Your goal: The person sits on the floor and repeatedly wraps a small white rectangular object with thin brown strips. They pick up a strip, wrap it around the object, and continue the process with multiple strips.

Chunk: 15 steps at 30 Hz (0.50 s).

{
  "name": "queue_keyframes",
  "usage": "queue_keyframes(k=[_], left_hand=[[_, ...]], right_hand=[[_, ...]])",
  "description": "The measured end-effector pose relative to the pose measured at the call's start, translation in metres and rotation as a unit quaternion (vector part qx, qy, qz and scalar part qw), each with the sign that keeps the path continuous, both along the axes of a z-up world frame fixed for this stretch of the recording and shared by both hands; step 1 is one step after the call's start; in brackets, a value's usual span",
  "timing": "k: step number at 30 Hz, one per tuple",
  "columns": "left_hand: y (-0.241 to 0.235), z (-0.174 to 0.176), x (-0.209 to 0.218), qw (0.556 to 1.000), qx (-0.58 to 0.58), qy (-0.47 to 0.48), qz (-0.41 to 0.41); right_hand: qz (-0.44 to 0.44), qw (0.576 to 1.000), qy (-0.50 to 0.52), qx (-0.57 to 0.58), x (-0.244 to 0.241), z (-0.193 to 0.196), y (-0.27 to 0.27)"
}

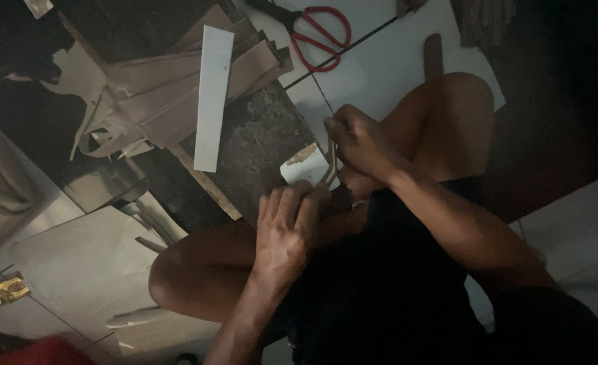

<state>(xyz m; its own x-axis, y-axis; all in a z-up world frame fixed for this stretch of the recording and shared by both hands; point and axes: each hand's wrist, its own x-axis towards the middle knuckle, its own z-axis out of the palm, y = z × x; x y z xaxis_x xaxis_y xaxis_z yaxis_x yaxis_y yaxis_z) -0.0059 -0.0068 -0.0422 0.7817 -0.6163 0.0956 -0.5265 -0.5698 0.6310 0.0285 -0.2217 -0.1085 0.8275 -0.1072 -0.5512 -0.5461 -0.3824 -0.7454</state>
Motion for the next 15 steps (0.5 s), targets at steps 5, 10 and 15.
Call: queue_keyframes(k=[5,10,15], left_hand=[[-0.001,0.001,0.001,1.000,-0.007,-0.011,-0.001],[-0.004,0.001,0.001,1.000,-0.011,-0.022,0.009],[-0.005,-0.003,0.002,1.000,-0.001,-0.029,-0.001]], right_hand=[[0.021,0.999,-0.034,-0.013,-0.001,-0.010,-0.002],[0.013,0.999,-0.049,0.001,-0.001,-0.016,-0.003],[0.021,0.998,-0.057,0.006,0.001,-0.019,-0.002]])
